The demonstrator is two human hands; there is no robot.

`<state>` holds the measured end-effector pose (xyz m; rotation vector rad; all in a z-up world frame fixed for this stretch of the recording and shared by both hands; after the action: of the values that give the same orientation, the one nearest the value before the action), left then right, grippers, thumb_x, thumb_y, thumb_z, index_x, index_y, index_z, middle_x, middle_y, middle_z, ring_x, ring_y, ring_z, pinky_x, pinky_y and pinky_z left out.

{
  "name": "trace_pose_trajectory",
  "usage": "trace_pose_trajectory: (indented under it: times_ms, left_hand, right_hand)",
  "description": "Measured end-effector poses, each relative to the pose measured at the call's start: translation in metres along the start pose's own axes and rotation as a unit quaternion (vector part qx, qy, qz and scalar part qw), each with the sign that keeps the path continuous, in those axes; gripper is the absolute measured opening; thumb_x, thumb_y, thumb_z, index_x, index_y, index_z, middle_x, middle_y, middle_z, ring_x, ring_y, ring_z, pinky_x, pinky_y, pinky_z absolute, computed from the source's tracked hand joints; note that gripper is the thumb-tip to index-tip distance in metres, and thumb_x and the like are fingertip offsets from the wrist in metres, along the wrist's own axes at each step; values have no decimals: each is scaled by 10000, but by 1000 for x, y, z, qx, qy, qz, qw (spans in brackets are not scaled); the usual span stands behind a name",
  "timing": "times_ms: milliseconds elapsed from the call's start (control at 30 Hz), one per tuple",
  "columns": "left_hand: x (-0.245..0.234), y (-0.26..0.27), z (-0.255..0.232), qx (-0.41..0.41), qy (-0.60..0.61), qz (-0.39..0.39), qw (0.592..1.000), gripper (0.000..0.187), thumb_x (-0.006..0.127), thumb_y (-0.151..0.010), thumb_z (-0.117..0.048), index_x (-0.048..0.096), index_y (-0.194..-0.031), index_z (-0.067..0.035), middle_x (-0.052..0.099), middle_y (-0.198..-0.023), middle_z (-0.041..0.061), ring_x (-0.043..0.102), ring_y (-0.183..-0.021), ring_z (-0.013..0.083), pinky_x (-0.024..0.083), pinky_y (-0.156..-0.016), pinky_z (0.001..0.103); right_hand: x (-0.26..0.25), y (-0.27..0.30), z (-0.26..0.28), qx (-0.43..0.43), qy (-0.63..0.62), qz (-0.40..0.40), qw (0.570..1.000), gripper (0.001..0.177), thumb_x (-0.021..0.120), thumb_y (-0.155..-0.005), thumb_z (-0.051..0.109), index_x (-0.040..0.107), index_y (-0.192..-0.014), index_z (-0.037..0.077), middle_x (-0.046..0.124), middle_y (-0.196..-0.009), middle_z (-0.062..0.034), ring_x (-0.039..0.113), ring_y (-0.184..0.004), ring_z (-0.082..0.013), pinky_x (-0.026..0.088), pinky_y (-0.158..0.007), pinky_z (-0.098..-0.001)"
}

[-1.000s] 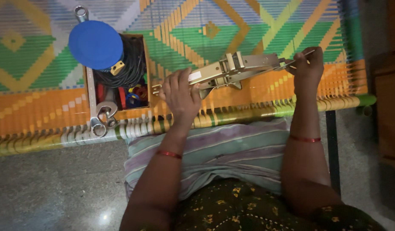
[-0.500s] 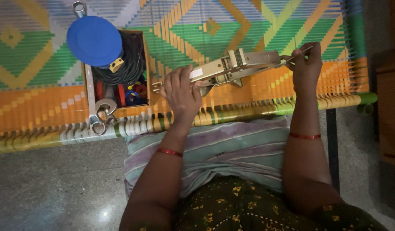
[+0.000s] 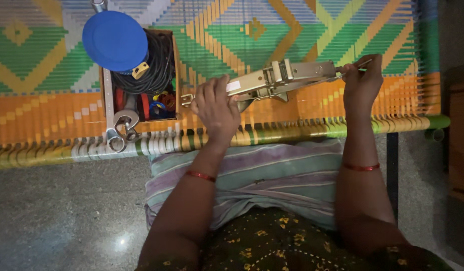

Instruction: The person sits on the floor and uses a wrench to tighten a bolt on a metal hardware component placed on a woven cot. They repeatedly adjust the wrench and reposition the component to secure the bolt.

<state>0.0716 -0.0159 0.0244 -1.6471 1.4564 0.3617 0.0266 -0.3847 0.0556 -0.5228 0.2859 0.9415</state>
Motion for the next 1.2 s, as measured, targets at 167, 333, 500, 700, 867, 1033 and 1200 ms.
trace_pose_trajectory:
  times_ms: [167, 333, 500, 700, 867, 1033, 1200]
  left_hand:
    - [-3, 4, -3, 13, -1, -11, 1000, 486, 545, -1001, -317, 543, -1454, -141, 529, -1393, 113, 432, -1370, 333, 264, -1076, 530]
    - [-3, -2, -3, 25, 22, 12, 999, 522, 584, -956, -314, 528, -1441, -127, 516, -1391, 115, 424, -1359, 337, 276, -1080, 552]
    - [0, -3, -5, 20, 36, 26, 999, 483, 602, -1002, -338, 529, -1446, -163, 513, -1395, 74, 431, -1354, 295, 285, -1056, 521]
    - [1, -2, -4, 4, 21, 36, 999, 491, 595, -976, -317, 521, -1442, -184, 514, -1415, 54, 419, -1381, 273, 273, -1065, 491]
    - [-3, -5, -3, 0, 21, 28, 999, 506, 632, -941, -288, 522, -1427, -197, 520, -1388, 60, 422, -1360, 282, 273, -1059, 486]
    - [-4, -5, -4, -1, 34, 38, 999, 512, 644, -936, -281, 528, -1425, -183, 530, -1392, 54, 439, -1347, 271, 278, -1049, 484]
    - [-9, -6, -2, -4, 44, 21, 999, 520, 643, -926, -268, 535, -1428, -189, 532, -1383, 46, 442, -1349, 272, 282, -1081, 486]
  right_hand:
    - [-1, 3, -20, 1, -12, -19, 1000, 192, 607, -1059, -62, 449, -1123, 27, 591, -956, -81, 740, -925, -177, 557, -748, -300]
    - [-6, 11, -61, -32, -131, -35, 990, 157, 582, -1179, -17, 442, -1142, 42, 463, -992, -54, 590, -816, -134, 515, -738, -273]
    - [-11, 8, -85, 14, -197, 5, 980, 246, 577, -1158, -71, 373, -1144, 65, 406, -1002, -36, 526, -837, -126, 552, -776, -299]
    - [-7, 1, -87, 52, -181, -22, 982, 210, 543, -1177, 14, 406, -1323, 74, 488, -1099, -56, 571, -847, -148, 518, -730, -317]
    - [-9, 18, -76, -33, -49, -70, 996, 151, 535, -1189, -48, 413, -1200, 40, 514, -1056, -83, 621, -877, -153, 596, -795, -330]
    - [-8, 9, -79, 27, -214, -44, 976, 202, 550, -1151, -28, 391, -1167, 97, 446, -1076, -53, 569, -858, -160, 456, -712, -322]
    - [-11, 6, -79, 33, -138, -108, 984, 191, 578, -1116, -22, 437, -1133, 106, 467, -1031, -44, 530, -808, -144, 491, -719, -304]
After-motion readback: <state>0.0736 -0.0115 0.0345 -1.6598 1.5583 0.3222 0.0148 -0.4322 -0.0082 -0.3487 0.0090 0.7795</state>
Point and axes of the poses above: each hand's wrist, its own y-axis away from the middle knuckle, its own x-axis out of the palm, z = x × y, the point moved 8 cm from there along -y, towards the middle knuckle
